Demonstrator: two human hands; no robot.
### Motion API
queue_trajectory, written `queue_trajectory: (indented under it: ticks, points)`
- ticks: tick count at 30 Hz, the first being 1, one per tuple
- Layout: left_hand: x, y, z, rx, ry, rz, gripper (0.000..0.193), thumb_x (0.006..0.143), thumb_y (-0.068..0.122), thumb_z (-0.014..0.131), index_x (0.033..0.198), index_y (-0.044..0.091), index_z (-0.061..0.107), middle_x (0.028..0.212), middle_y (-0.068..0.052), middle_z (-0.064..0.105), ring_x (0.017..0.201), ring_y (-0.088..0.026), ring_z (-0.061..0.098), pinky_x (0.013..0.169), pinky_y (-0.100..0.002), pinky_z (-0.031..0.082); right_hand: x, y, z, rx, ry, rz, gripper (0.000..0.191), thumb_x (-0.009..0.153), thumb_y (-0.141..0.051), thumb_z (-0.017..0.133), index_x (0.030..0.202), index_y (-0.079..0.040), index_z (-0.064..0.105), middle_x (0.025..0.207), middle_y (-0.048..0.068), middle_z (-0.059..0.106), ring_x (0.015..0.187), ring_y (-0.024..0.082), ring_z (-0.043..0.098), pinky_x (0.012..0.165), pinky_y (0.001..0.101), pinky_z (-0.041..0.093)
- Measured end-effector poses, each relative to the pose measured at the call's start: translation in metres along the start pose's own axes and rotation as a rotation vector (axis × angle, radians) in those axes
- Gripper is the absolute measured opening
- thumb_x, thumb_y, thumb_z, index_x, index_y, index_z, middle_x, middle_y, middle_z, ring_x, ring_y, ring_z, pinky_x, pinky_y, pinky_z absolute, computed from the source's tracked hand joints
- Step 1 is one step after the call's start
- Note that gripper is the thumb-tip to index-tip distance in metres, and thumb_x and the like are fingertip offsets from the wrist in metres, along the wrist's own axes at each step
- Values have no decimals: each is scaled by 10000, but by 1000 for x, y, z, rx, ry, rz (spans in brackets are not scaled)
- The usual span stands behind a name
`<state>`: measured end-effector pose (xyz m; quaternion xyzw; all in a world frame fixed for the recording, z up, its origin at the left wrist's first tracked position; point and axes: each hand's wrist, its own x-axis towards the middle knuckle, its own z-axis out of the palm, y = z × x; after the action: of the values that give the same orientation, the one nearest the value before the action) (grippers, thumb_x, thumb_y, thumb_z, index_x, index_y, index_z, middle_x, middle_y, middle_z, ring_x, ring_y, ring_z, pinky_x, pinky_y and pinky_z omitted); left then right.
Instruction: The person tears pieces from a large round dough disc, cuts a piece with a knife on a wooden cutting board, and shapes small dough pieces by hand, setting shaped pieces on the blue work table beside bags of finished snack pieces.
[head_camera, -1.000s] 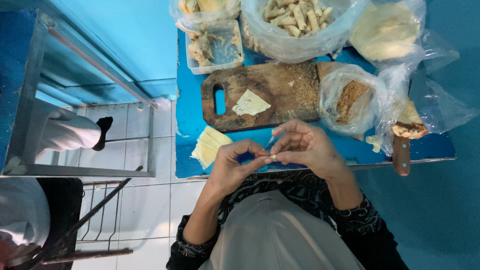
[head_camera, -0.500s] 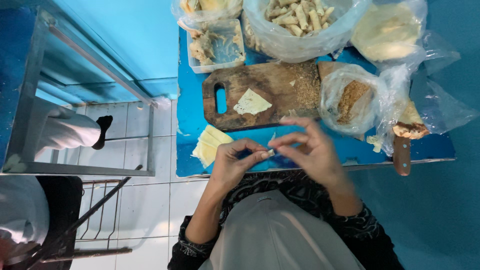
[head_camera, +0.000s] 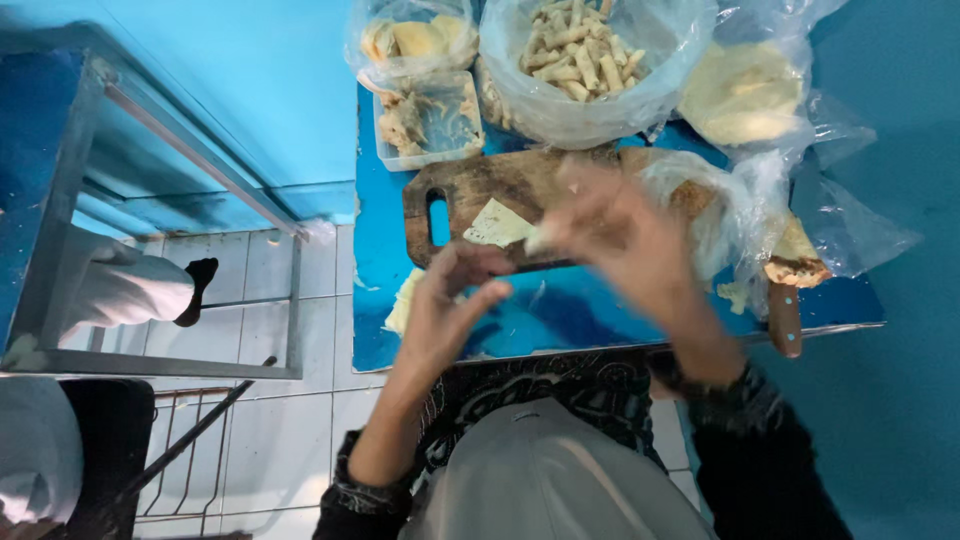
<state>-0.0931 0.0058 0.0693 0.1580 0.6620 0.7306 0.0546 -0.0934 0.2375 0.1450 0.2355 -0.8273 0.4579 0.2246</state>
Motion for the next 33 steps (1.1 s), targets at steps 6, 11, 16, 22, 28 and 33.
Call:
queue_trajectory:
  ticks: [6,11,16,22,28,33]
  points:
    - [43,7,-37,1004,197,297,227,897,220,837,1001,49,729,1087,-137,674,990,-364,620,840,-481,491,80,13,-65,-360,230,-174,242,1086,39,739,1274,-13,595,1183,166,721,1023,223,735,808,316,620]
    - [51,-20,-38,1156,204,280,231,759,223,837,923,93,738,1067,-113,647,1038,-373,579,845,-498,439,13,19,-93,-264,230,86,332,1069,-1,620,1379,-48,512,1105,82,751,1023,173,749,847,293,621]
    - [55,-34,-34,1183,196,345,188,799,175,799,922,71,702,1075,-106,641,1057,-357,586,874,-498,427,-34,61,-70,-543,-76,353,396,917,-35,713,1281,-46,557,1021,148,770,938,328,754,767,427,580]
    - [50,-29,-29,1115,235,313,144,842,173,793,912,87,702,1055,-105,624,1048,-344,582,867,-488,414,-62,80,-58,-772,-165,365,447,904,-144,768,1293,-59,565,966,217,734,885,438,700,729,511,539]
    - [45,-25,-24,1104,265,247,205,781,213,823,878,86,696,1051,-116,604,1044,-349,566,893,-507,387,-70,79,-42,-797,-98,560,411,954,-175,765,1298,-65,570,902,228,731,841,441,708,697,519,542]
    - [45,-32,-20,1088,318,275,160,772,154,795,892,94,707,1079,-112,600,1079,-351,557,923,-510,378,-58,84,-52,-295,181,527,418,939,-113,852,1263,-39,599,997,121,764,905,271,732,767,362,587]
